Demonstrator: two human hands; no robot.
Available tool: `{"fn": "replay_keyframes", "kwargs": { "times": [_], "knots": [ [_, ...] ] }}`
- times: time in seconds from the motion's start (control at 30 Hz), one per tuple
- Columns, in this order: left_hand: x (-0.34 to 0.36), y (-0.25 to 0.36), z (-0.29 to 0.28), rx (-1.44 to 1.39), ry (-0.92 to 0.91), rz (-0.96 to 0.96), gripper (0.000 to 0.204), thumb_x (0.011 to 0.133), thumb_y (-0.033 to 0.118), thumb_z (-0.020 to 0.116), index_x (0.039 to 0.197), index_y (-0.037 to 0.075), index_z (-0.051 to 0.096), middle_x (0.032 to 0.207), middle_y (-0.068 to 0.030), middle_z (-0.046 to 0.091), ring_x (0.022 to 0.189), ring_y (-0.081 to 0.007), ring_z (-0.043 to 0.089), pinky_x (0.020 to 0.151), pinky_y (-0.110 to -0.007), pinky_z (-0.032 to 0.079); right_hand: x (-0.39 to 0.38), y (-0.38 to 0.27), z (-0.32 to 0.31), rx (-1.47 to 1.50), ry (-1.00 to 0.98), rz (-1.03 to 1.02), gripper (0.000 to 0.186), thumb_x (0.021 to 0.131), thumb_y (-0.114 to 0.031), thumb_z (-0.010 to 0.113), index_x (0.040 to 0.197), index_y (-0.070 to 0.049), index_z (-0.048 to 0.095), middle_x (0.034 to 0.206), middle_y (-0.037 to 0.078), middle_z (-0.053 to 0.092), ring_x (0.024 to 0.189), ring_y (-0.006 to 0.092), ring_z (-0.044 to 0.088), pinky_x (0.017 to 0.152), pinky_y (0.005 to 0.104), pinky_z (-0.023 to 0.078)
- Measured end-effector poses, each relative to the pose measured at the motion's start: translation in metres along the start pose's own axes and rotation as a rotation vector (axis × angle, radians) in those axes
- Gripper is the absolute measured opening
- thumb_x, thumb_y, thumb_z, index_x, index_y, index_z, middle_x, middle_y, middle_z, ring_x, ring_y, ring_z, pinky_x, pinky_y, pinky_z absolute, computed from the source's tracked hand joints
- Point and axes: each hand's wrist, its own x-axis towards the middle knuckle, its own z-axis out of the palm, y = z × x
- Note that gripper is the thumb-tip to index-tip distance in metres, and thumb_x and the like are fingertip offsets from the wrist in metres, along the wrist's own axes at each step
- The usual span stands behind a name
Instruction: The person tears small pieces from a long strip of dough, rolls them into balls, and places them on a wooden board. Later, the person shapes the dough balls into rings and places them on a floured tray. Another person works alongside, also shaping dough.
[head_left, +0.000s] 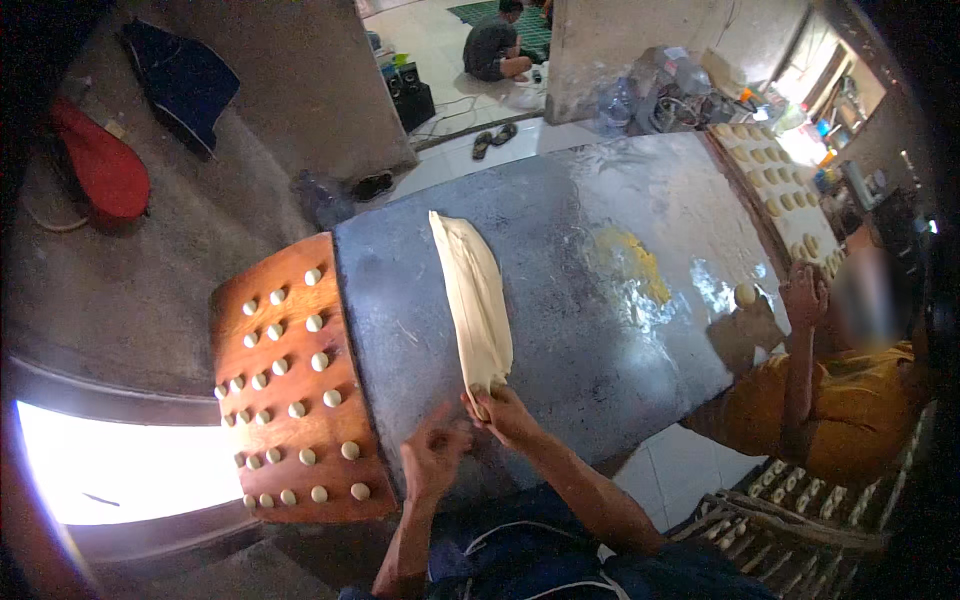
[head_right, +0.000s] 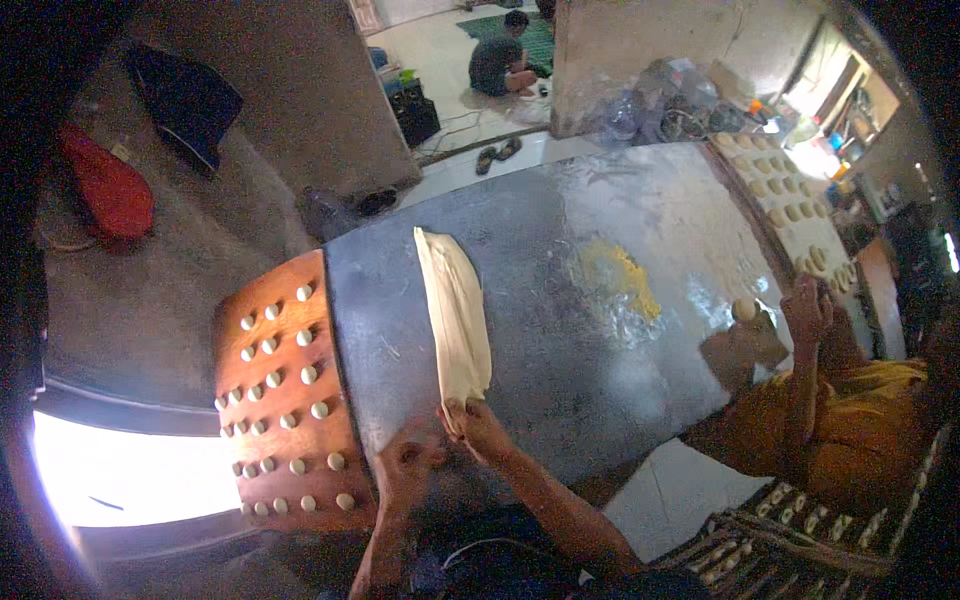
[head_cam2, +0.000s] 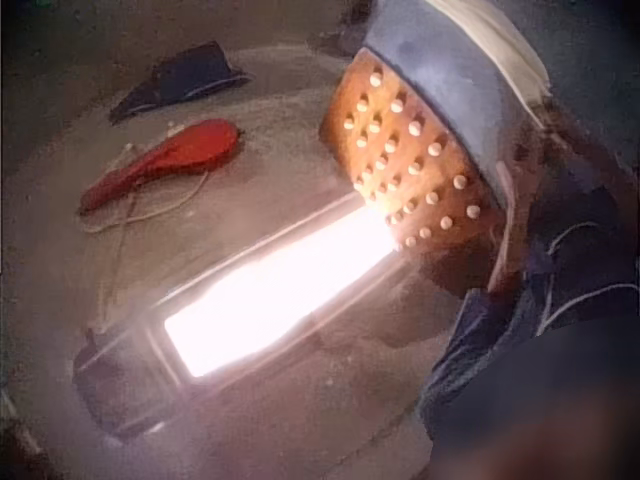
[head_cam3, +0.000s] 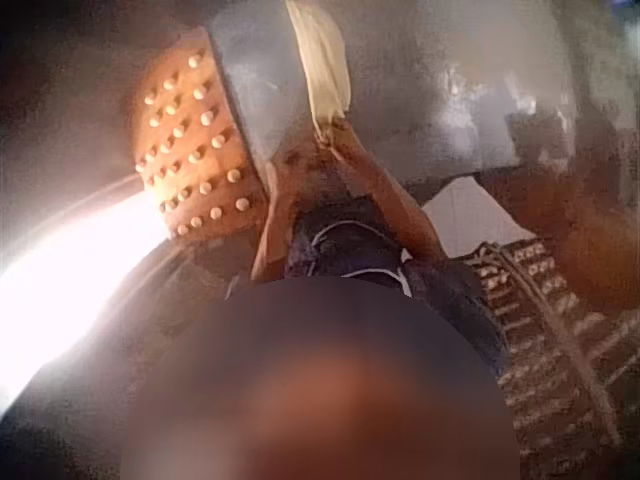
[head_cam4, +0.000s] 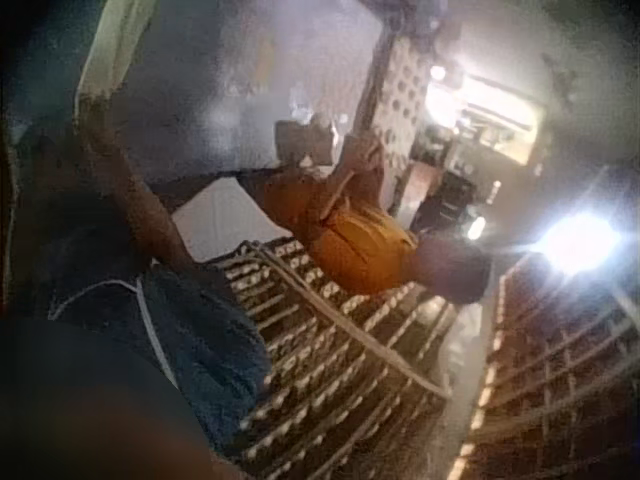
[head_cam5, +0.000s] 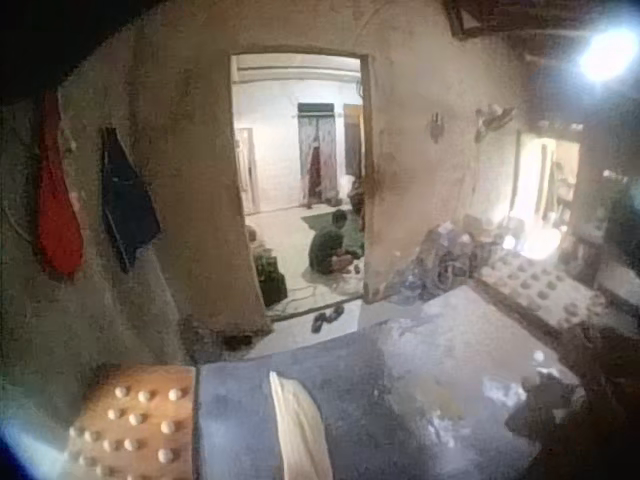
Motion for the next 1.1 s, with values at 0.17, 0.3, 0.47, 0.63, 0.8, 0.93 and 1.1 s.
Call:
{"fn": "replay_keyframes", "kwargs": {
  "times": [0.17,0.3,0.47,0.63,0.8,0.93,1.1],
  "knots": [
    [0.065,-0.037,0.084,-0.815,-0.259,-0.565,0.039,0.106,0.033,0.051,0.109,-0.004,0.062,0.08,-0.0052,0.064,0.065,-0.0134,0.057,0.064,-0.03,0.052,-0.075,-0.012,-0.02,-1.286,0.22,-0.431,0.02,0.1,-0.02,0.059,0.109,-0.002,0.062,0.098,0.019,0.068,0.083,0.0397,0.068,0.071,0.0459,0.055],
    [0.067,-0.052,0.109,-1.269,-0.479,-0.617,0.031,0.107,0.033,0.046,0.094,0.006,0.057,0.072,0.0017,0.051,0.057,-0.0087,0.042,0.057,-0.027,0.045,-0.13,-0.053,-0.036,-1.312,-0.265,-0.358,0.02,0.101,-0.019,0.063,0.11,-0.002,0.06,0.1,0.022,0.067,0.089,0.0341,0.07,0.073,0.0442,0.055],
    [0.021,-0.026,0.103,-0.494,-0.101,-0.251,0.024,0.104,0.028,0.05,0.098,0.007,0.058,0.071,-0.0018,0.055,0.057,-0.0173,0.051,0.055,-0.033,0.048,-0.099,-0.109,-0.013,-0.724,-0.599,-0.363,0.037,0.096,-0.019,0.071,0.127,-0.004,0.058,0.11,0.013,0.068,0.101,0.0176,0.063,0.085,0.0374,0.053],
    [-0.036,0.022,0.087,0.667,-0.369,0.259,0.013,0.091,0.011,0.062,0.099,0.001,0.063,0.09,-0.0168,0.066,0.082,-0.0304,0.067,0.071,-0.044,0.052,0.029,-0.065,0.011,-0.711,-0.858,-0.084,0.05,0.093,-0.02,0.075,0.137,-0.005,0.057,0.119,0.009,0.067,0.102,0.0171,0.063,0.093,0.0366,0.052],
    [-0.072,0.051,0.03,0.499,-0.24,0.628,0.013,0.089,0.01,0.062,0.098,0.002,0.063,0.101,-0.0177,0.062,0.1,-0.0362,0.059,0.088,-0.052,0.044,-0.06,-0.034,-0.047,-1.106,-0.402,-0.712,0.036,0.098,-0.026,0.067,0.13,-0.01,0.065,0.127,0.012,0.067,0.113,0.0294,0.065,0.095,0.0393,0.052],
    [-0.057,-0.116,0.012,1.014,0.133,0.585,0.032,0.092,0.016,0.065,0.119,0.001,0.056,0.114,-0.0225,0.055,0.111,-0.042,0.051,0.096,-0.056,0.038,-0.138,-0.037,-0.128,-1.972,0.272,-0.745,0.043,0.095,-0.023,0.065,0.135,-0.006,0.059,0.14,0.024,0.053,0.127,0.0466,0.05,0.103,0.0586,0.042],
    [0.048,-0.078,0.073,0.772,0.549,0.337,0.053,0.093,0.026,0.07,0.131,-0.002,0.047,0.115,-0.0263,0.053,0.113,-0.0436,0.051,0.099,-0.057,0.039,-0.048,-0.028,-0.065,-1.589,0.413,-0.714,0.039,0.096,-0.022,0.062,0.13,-0.004,0.055,0.124,0.027,0.051,0.118,0.0455,0.048,0.098,0.0587,0.037]
  ]
}}
